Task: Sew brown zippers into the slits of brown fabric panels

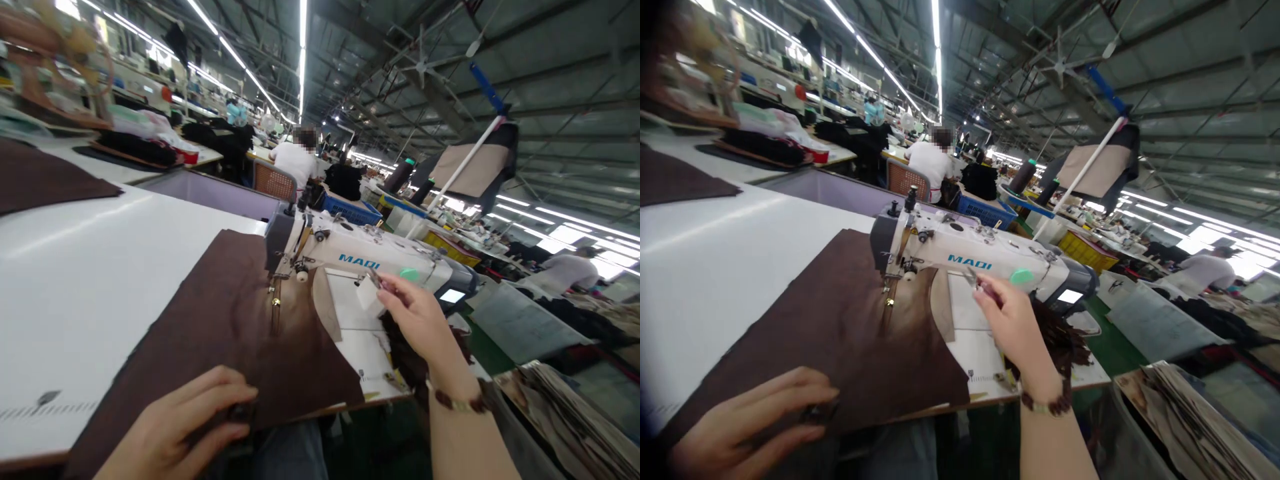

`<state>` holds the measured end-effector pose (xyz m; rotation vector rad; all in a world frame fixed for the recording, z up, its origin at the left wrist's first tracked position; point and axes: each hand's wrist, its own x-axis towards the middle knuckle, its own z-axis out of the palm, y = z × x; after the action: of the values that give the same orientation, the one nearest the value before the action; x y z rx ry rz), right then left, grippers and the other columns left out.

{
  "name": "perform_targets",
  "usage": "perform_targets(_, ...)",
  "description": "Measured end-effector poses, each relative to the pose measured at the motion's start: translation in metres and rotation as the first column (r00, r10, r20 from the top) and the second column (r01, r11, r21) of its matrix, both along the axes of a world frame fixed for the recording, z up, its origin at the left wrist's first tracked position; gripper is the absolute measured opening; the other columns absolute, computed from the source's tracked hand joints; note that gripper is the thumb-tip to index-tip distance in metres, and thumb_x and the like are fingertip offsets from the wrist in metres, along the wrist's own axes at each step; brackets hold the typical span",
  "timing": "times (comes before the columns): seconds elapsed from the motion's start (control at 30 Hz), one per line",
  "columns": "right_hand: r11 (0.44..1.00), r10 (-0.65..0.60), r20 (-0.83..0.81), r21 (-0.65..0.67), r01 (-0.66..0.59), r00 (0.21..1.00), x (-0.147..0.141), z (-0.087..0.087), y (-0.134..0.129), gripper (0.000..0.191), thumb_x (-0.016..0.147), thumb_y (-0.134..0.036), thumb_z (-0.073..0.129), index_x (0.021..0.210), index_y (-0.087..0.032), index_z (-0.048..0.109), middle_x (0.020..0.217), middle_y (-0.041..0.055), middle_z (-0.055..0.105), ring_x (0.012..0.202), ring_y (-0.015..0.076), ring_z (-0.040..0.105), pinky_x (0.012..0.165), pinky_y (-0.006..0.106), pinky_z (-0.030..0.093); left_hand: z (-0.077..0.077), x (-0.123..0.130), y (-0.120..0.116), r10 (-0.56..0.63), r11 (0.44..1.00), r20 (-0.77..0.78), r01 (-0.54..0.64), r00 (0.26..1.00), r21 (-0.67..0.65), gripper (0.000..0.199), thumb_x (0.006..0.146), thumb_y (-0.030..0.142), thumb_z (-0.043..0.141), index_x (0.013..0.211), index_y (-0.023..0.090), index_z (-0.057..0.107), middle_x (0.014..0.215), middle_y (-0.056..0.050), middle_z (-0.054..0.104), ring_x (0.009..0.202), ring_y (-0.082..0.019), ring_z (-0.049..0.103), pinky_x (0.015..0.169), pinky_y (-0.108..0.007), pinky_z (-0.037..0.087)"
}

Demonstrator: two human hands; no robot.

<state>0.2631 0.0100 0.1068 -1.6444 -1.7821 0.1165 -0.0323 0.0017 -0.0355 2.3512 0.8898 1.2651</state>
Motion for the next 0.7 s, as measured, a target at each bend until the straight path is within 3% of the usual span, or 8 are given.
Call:
perform_targets(0.07, 0.967, 0.135, -0.126, -0.202, -0.159, 0.983, -0.023, -0.017, -0.031, 0.03, 0.083, -0.032, 0.052, 0.109, -0.019, 0.059, 0.09, 0.0019, 0.063, 0.076, 0.0139, 0.056, 0.069, 0.023, 0.042, 0.011, 0.001, -0.003, -0.024, 1.0, 0.01, 0.024, 1.0, -0.018, 0.017, 0.086, 0.037, 0.054, 0.097, 0.023, 0.057, 0.088, 0.0, 0.064, 0.078, -0.011, 0.063, 0.071, -0.013, 0.049)
perform_targets(0.13, 0.897, 0.221, -0.235, -0.331, -0.292, 0.946, -0.044, -0.034, -0.055, 0.023, 0.083, -0.031, 0.054, 0.103, -0.021, 0.06, 0.086, -0.0008, 0.061, 0.075, 0.0115, 0.054, 0.067, 0.02, 0.04, 0.02, 0.003, -0.005, -0.002, 1.0, 0.021, 0.002, 1.0, 0.013, 0.016, 0.087, 0.035, 0.054, 0.096, 0.021, 0.053, 0.085, 0.001, 0.064, 0.075, -0.01, 0.063, 0.07, -0.013, 0.049)
perform_targets(0.23, 0.787, 0.262, -0.415, -0.431, -0.441, 0.872, -0.068, -0.057, -0.075, 0.017, 0.082, -0.026, 0.055, 0.098, -0.022, 0.061, 0.083, -0.0029, 0.06, 0.075, 0.0099, 0.052, 0.068, 0.018, 0.039, 0.03, 0.007, -0.009, -0.018, 0.994, 0.02, 0.016, 1.0, 0.109, 0.011, 0.09, 0.029, 0.049, 0.095, 0.019, 0.05, 0.084, 0.0, 0.063, 0.075, -0.01, 0.063, 0.071, -0.014, 0.049)
perform_targets(0.3, 0.747, 0.244, -0.477, -0.462, -0.478, 0.844, -0.075, -0.067, -0.079, 0.015, 0.082, -0.024, 0.056, 0.095, -0.021, 0.062, 0.081, -0.0035, 0.059, 0.074, 0.0094, 0.051, 0.066, 0.018, 0.038, 0.032, 0.008, -0.011, -0.071, 0.984, 0.013, 0.068, 0.997, 0.165, 0.007, 0.092, 0.022, 0.046, 0.095, 0.017, 0.05, 0.085, -0.002, 0.063, 0.078, -0.01, 0.062, 0.072, -0.014, 0.049)
perform_targets(0.57, 0.75, 0.236, -0.513, -0.444, -0.49, 0.826, -0.074, -0.07, -0.081, 0.018, 0.083, -0.029, 0.055, 0.097, -0.019, 0.061, 0.083, -0.0009, 0.06, 0.076, 0.0115, 0.052, 0.069, 0.021, 0.039, 0.029, 0.005, -0.013, -0.187, 0.935, -0.061, 0.197, 0.98, 0.295, 0.01, 0.089, 0.011, 0.046, 0.097, 0.013, 0.052, 0.089, -0.007, 0.062, 0.083, -0.013, 0.059, 0.075, -0.022, 0.051)
perform_targets(0.7, 0.76, 0.209, -0.533, -0.439, -0.479, 0.82, -0.072, -0.074, -0.08, 0.021, 0.085, -0.033, 0.053, 0.096, -0.017, 0.059, 0.085, 0.0012, 0.059, 0.077, 0.0121, 0.051, 0.069, 0.023, 0.039, 0.034, 0.004, -0.018, -0.254, 0.94, -0.065, 0.262, 0.965, 0.217, 0.018, 0.089, 0.009, 0.04, 0.092, 0.017, 0.056, 0.089, -0.005, 0.063, 0.082, -0.013, 0.06, 0.075, -0.022, 0.051)
